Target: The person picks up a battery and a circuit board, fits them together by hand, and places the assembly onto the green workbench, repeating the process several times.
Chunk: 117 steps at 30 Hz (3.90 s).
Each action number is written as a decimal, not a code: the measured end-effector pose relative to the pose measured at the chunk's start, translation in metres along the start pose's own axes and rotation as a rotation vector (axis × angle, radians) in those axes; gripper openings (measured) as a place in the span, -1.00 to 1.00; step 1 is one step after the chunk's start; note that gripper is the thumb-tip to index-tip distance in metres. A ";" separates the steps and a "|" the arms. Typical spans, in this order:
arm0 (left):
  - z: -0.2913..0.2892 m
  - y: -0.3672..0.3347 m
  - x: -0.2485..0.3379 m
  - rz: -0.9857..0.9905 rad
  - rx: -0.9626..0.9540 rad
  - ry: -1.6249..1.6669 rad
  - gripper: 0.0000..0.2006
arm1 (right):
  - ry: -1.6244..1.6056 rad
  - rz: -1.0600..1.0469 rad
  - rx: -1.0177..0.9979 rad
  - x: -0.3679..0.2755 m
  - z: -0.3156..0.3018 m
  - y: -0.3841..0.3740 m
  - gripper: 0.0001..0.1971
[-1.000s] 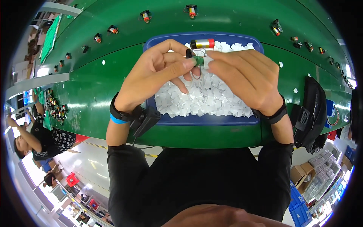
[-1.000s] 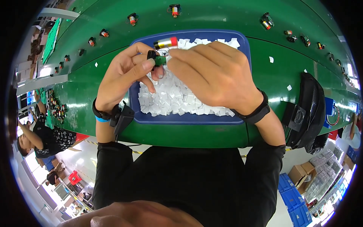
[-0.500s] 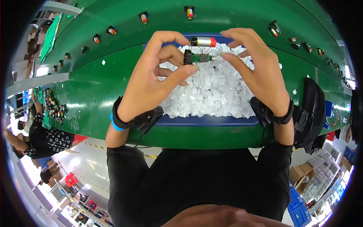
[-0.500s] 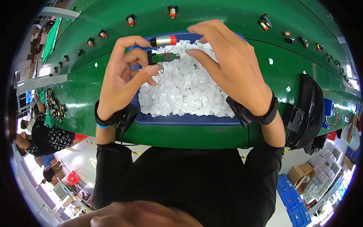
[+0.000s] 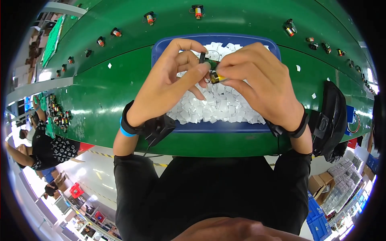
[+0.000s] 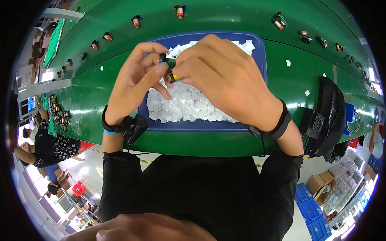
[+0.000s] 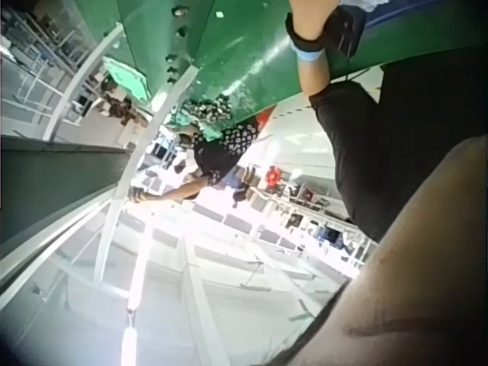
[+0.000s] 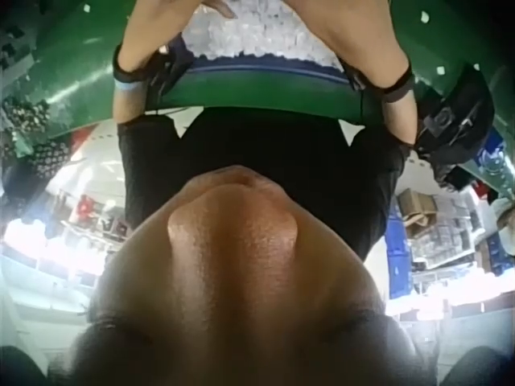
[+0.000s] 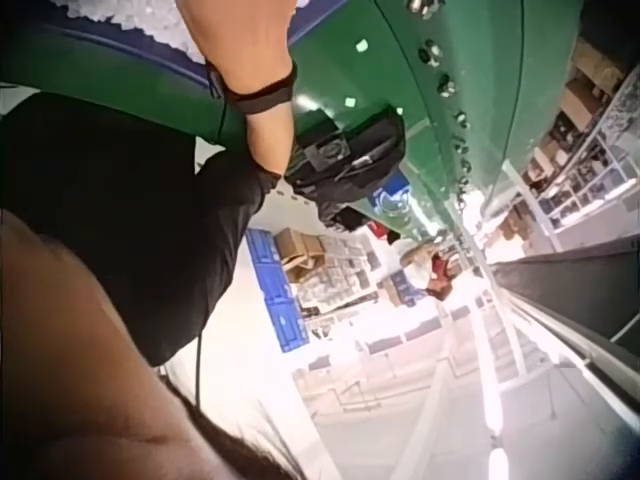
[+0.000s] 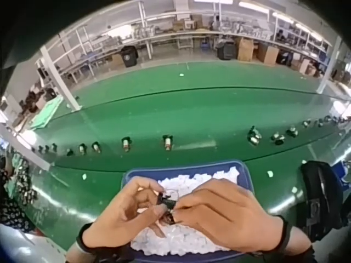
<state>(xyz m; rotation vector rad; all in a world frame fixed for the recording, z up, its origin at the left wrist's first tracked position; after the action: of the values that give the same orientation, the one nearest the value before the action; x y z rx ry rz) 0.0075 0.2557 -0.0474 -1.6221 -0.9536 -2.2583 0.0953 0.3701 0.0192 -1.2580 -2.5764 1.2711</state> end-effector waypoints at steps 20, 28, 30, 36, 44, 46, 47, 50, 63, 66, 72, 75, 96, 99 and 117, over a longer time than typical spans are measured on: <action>0.013 0.003 0.004 0.114 0.008 -0.137 -0.65 | 0.365 -0.160 0.129 -0.023 -0.006 -0.001 -0.75; 0.005 0.014 0.022 0.399 0.157 -0.070 -0.63 | -0.196 0.334 0.231 0.011 -0.017 0.012 -0.60; 0.004 0.014 0.023 0.453 0.162 -0.142 -0.62 | -0.222 0.339 0.252 0.009 -0.015 0.011 -0.62; 0.008 0.024 0.029 0.605 0.224 -0.326 -0.62 | -0.300 0.311 0.308 0.007 -0.008 0.012 -0.71; 0.019 0.037 0.043 0.781 0.366 -0.662 -0.61 | -0.574 0.461 0.427 0.016 0.003 0.024 -0.67; 0.024 0.040 0.047 0.817 0.390 -0.747 -0.62 | -0.582 0.483 0.442 0.017 0.004 0.025 -0.66; 0.028 0.042 0.050 0.853 0.411 -0.833 -0.64 | -0.589 0.506 0.459 0.018 0.004 0.026 -0.64; 0.025 0.038 0.046 0.790 0.380 -0.789 -0.66 | -0.497 0.487 0.401 0.018 0.002 0.024 -0.61; 0.014 0.001 0.000 -0.020 -0.139 0.005 -0.70 | -0.045 0.033 0.187 -0.001 -0.008 0.001 -0.68; 0.012 0.000 0.000 -0.036 -0.133 -0.059 -0.72 | -0.071 0.062 0.175 -0.001 -0.005 0.003 -0.69; -0.007 -0.019 0.019 -0.069 -0.075 -0.184 -0.71 | 0.022 0.185 0.133 0.002 -0.009 0.005 -0.57; -0.085 -0.072 0.041 -0.038 0.222 -0.699 -0.59 | -0.249 0.271 0.030 -0.001 0.007 0.012 -0.47; 0.125 -0.335 -0.009 0.459 0.052 -1.381 -0.44 | -0.323 0.220 -0.013 -0.014 0.000 0.007 -0.25; 0.136 -0.346 -0.009 0.338 -0.037 -1.332 -0.44 | -0.218 0.156 -0.033 -0.008 -0.009 0.010 -0.26; 0.189 -0.329 -0.035 0.567 -0.298 -1.222 -0.61 | -0.101 0.074 0.063 -0.004 -0.035 0.009 -0.58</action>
<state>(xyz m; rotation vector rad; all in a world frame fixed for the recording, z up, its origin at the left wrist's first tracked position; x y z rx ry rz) -0.0003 0.6166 -0.1696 -2.9547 -0.1775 -0.9252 0.1150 0.3941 0.0382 -1.3229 -2.5555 1.4533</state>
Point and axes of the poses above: each hand's wrist, its own y-axis away from the middle knuckle, its own z-axis out of the palm, x = y × z, the point moved 9 cm from there along -y, towards the middle knuckle, and after that the axes turned 12 degrees about -z, right-handed, at the moved point
